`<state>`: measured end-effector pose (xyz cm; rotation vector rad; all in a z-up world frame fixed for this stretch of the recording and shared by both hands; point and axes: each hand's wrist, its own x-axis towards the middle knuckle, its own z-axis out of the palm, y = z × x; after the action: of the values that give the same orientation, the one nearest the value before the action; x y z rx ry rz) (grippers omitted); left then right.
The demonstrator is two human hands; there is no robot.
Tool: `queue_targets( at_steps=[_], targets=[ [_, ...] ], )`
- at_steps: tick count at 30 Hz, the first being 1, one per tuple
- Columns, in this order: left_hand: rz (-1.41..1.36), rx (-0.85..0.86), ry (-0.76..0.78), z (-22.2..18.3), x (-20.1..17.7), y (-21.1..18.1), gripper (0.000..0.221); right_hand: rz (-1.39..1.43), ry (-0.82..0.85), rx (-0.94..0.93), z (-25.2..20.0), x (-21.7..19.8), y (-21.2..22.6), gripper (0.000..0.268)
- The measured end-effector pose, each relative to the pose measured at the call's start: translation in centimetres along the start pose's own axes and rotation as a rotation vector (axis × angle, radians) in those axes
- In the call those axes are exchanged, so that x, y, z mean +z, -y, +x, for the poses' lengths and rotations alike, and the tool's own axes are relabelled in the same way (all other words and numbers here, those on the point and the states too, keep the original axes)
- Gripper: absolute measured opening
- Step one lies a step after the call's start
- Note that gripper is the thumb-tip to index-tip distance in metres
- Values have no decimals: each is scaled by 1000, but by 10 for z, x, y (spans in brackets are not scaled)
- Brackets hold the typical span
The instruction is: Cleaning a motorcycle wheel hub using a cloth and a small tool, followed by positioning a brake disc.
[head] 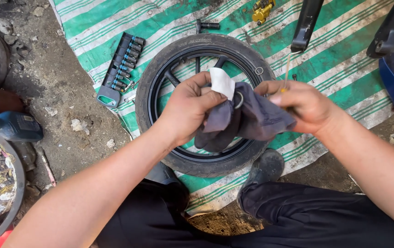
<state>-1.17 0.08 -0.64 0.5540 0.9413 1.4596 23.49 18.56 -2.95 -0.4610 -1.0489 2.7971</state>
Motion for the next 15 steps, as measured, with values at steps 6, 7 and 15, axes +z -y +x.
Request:
queue_targets(
  at_steps=[6,7,15],
  targets=[
    [587,309,-106,-23,31,-17,23,-47,-29,-18,-7,17,-18,43],
    [587,309,-111,-26,34,-19,23,-47,-26,-14,-5,23,-20,43],
    [906,468,-122,-33,47,-23,35,-440,-262,-133,-3,56,-21,7]
  ],
)
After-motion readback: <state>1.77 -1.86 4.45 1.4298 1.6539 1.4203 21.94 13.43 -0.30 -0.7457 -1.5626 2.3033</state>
